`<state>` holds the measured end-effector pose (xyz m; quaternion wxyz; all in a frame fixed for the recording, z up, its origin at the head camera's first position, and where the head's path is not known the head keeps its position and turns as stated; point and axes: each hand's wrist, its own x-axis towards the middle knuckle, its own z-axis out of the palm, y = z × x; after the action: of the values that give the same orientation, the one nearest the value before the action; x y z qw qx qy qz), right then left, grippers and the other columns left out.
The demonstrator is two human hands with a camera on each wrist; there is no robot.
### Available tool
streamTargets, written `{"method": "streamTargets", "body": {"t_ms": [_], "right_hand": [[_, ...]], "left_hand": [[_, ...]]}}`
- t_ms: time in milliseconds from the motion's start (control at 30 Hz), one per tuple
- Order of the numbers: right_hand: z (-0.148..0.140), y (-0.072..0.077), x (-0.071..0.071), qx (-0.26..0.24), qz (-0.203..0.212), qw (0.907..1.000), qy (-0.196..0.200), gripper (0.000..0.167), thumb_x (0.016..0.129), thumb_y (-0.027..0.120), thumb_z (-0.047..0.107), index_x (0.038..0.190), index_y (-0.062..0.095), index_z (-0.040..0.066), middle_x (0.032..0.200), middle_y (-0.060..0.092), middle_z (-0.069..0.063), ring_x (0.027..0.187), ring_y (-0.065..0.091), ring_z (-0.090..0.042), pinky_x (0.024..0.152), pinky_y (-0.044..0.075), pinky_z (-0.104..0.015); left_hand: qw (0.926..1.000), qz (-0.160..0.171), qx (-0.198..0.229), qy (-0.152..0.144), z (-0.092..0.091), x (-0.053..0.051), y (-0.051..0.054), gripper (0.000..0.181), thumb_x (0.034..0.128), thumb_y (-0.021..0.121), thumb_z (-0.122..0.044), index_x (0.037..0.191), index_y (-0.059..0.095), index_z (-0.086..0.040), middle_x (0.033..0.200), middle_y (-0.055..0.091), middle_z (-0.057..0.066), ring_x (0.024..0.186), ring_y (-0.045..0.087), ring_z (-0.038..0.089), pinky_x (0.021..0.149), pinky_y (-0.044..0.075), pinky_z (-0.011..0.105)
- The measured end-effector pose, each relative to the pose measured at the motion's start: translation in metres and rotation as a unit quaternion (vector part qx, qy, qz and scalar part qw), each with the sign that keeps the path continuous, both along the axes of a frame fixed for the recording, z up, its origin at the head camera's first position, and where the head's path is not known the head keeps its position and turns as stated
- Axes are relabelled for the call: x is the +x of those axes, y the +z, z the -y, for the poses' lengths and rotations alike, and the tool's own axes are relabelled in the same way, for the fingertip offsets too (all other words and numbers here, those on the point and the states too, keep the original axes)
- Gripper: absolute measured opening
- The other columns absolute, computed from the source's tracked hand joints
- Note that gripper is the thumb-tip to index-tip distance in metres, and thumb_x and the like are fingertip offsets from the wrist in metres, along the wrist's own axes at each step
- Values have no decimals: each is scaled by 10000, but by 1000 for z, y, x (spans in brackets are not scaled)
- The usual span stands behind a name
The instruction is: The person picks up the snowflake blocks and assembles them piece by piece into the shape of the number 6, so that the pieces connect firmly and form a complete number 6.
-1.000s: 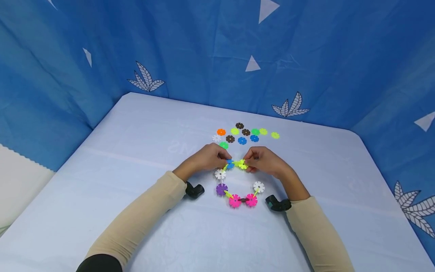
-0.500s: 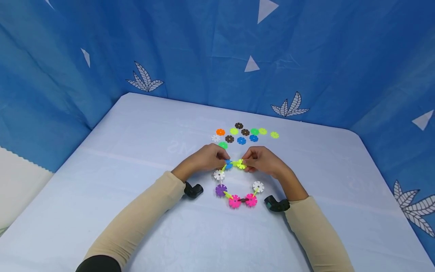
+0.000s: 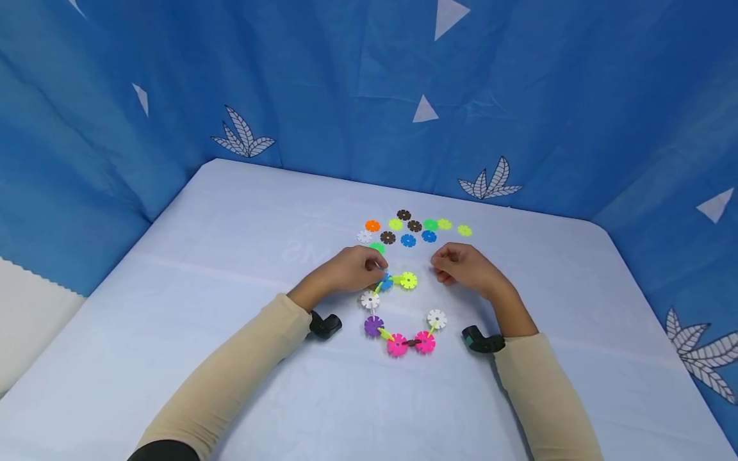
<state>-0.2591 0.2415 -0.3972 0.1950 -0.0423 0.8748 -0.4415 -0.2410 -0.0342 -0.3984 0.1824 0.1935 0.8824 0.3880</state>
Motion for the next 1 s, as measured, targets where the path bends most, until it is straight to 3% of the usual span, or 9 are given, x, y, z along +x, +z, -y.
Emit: {"method": "streamTargets", "body": {"t_ms": [133, 233, 400, 467, 567, 767, 1000], "right_hand": [[-19, 4, -16, 584, -192, 9978, -236, 312, 1043, 587, 266, 1232, 589, 18, 998, 632, -153, 853, 592, -267, 743, 525, -313], [-33, 8, -26, 1220, -344, 9905, -531, 405, 1044, 572, 311, 1342, 517, 42, 1050, 621, -173, 884, 577, -290, 758, 492, -370], [-45, 11, -48, 1951, -485, 9777, -612, 600, 1046, 534, 374, 1535, 354, 77, 1332, 519, -275, 1130, 541, -404, 951, 461, -563], [-47, 8, -55, 2017, -483, 9766, -563, 596, 1054, 520, 377, 1548, 352, 91, 1416, 464, -291, 1208, 499, -433, 1015, 411, -603], [-49, 5, -61, 2019, -543, 9766, -510, 473, 1062, 526, 323, 1483, 450, 119, 1411, 471, -278, 1202, 480, -433, 1022, 395, -610], [-48, 4, -53, 1844, -677, 9799, -335, 302, 1032, 595, 206, 1297, 542, 71, 1226, 524, -230, 1076, 483, -391, 940, 432, -540], [-37, 6, -32, 1807, -686, 9809, -202, 230, 981, 673, 154, 1184, 595, 78, 1203, 557, -200, 1046, 515, -359, 882, 476, -485]], "left_hand": [[9998, -150, 49, -93, 2, 1, 1, 235, 985, 667, -174, 1190, 710, -68, 944, 658, -4, 875, 580, 169, 814, 490, 317], [9997, -164, 65, -148, 0, 2, 1, 230, 989, 659, -168, 1191, 711, -71, 955, 658, -10, 875, 577, 163, 799, 485, 302], [9997, -136, 102, -151, 0, 4, 1, 224, 993, 654, -168, 1192, 714, -83, 958, 661, -18, 870, 578, 159, 788, 485, 302], [9996, -135, 136, -195, 1, 4, 1, 228, 995, 654, -172, 1196, 712, -80, 957, 663, -20, 872, 582, 157, 794, 489, 304], [9994, -144, 166, -251, 2, 3, 2, 234, 995, 658, -176, 1200, 709, -74, 952, 665, -24, 874, 586, 151, 800, 490, 301], [9995, -140, 132, -230, 1, 3, 1, 228, 993, 663, -176, 1194, 712, -81, 955, 663, -21, 872, 580, 159, 795, 490, 305], [9994, -104, 180, -270, 1, 3, 0, 234, 991, 664, -164, 1203, 709, -75, 962, 665, -15, 892, 580, 158, 823, 493, 309]]}}
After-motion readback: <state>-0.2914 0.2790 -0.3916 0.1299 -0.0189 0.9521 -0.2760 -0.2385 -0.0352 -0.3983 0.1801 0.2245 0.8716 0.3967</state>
